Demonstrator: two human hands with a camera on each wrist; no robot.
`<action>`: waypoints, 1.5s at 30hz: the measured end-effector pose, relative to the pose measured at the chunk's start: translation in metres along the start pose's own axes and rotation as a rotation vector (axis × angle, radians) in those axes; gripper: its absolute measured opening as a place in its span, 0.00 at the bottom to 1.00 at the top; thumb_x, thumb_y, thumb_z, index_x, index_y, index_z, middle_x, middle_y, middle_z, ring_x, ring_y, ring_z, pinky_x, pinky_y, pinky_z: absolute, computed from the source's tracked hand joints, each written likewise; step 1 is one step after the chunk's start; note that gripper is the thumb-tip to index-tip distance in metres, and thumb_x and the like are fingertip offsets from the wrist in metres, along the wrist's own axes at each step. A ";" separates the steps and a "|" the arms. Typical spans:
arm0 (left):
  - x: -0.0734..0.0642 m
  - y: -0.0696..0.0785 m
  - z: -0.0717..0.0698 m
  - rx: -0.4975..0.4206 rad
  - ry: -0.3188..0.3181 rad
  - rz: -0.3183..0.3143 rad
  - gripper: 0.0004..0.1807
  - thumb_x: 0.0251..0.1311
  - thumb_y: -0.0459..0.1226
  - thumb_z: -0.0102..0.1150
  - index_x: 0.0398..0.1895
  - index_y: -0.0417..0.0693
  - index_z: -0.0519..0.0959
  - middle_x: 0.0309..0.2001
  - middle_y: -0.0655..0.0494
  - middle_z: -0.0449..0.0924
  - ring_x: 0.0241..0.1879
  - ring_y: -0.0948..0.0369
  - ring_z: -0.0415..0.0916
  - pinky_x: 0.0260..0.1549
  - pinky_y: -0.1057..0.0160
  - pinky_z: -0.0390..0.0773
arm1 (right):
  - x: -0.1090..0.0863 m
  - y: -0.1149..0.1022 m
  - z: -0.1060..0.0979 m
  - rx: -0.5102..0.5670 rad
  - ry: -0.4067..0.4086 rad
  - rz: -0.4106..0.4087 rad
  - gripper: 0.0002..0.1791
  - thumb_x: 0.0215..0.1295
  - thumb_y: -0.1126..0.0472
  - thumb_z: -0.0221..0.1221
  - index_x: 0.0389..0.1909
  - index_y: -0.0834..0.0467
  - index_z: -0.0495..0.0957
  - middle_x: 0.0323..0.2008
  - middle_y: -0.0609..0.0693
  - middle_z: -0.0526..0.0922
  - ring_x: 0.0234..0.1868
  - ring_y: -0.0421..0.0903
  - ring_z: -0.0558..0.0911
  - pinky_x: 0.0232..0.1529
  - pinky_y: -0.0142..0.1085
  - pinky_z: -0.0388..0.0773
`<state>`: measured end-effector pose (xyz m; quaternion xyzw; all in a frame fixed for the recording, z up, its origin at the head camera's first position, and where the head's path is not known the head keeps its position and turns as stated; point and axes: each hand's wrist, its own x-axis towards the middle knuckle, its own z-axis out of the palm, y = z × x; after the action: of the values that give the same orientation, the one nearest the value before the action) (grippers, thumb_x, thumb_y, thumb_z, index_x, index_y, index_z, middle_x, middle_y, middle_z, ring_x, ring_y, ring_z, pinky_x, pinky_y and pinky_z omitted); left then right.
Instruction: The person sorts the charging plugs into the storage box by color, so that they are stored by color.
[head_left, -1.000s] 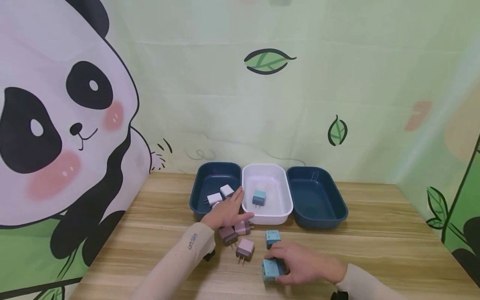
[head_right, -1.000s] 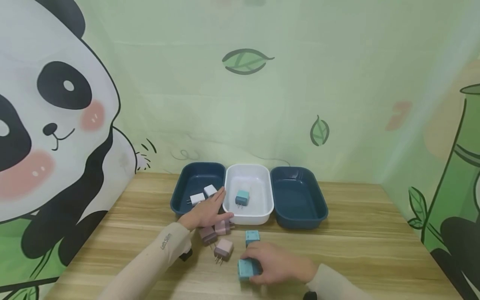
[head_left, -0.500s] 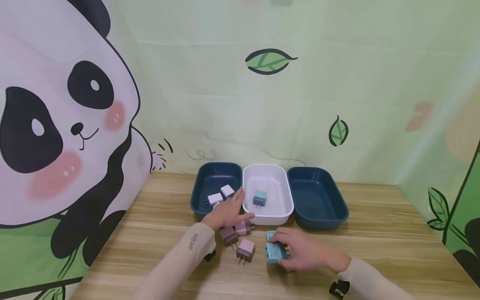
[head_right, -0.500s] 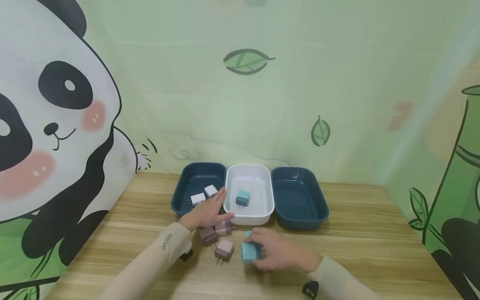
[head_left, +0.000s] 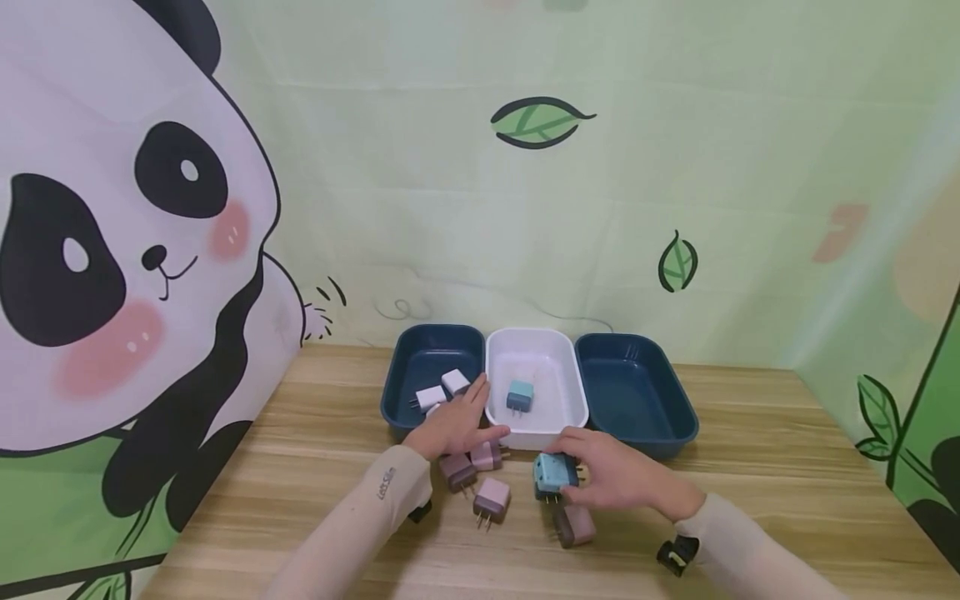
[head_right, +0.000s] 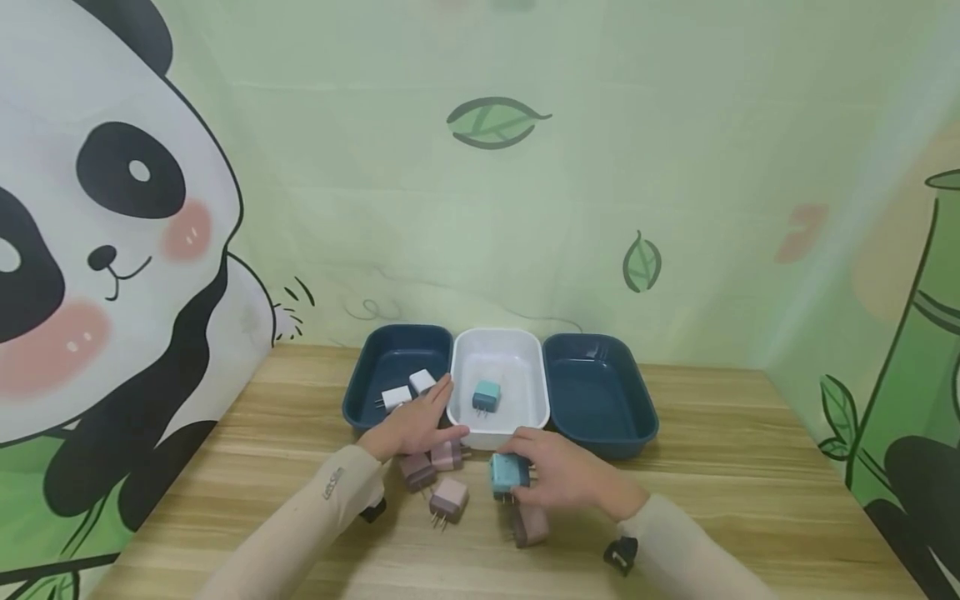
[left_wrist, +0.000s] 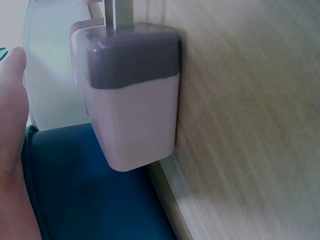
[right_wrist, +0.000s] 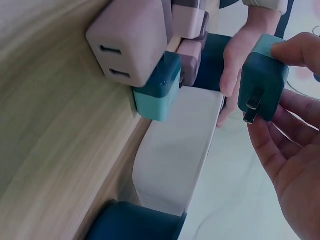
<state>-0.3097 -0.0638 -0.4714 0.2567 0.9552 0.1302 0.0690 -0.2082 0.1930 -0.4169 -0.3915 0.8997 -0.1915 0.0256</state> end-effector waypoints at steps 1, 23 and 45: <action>0.000 0.000 0.000 -0.002 0.001 0.000 0.52 0.60 0.67 0.43 0.75 0.43 0.42 0.75 0.51 0.36 0.69 0.50 0.52 0.62 0.50 0.62 | 0.001 0.001 0.000 -0.002 0.010 -0.004 0.22 0.55 0.58 0.65 0.52 0.57 0.76 0.45 0.42 0.75 0.39 0.37 0.73 0.42 0.33 0.76; 0.000 0.001 -0.002 0.010 -0.006 0.000 0.52 0.60 0.67 0.42 0.75 0.43 0.42 0.75 0.51 0.35 0.69 0.50 0.52 0.62 0.50 0.61 | 0.013 0.014 -0.011 -0.054 0.088 0.060 0.25 0.56 0.57 0.66 0.54 0.60 0.75 0.48 0.47 0.76 0.41 0.39 0.74 0.44 0.36 0.77; 0.000 0.002 -0.002 0.020 -0.010 -0.019 0.52 0.59 0.67 0.43 0.75 0.44 0.43 0.75 0.51 0.36 0.69 0.49 0.54 0.61 0.49 0.63 | 0.036 0.024 -0.022 -0.074 0.118 0.132 0.26 0.56 0.55 0.65 0.55 0.60 0.75 0.48 0.50 0.77 0.41 0.41 0.74 0.43 0.35 0.77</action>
<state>-0.3092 -0.0625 -0.4691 0.2488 0.9586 0.1186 0.0723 -0.2541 0.1890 -0.4013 -0.3201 0.9299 -0.1787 -0.0296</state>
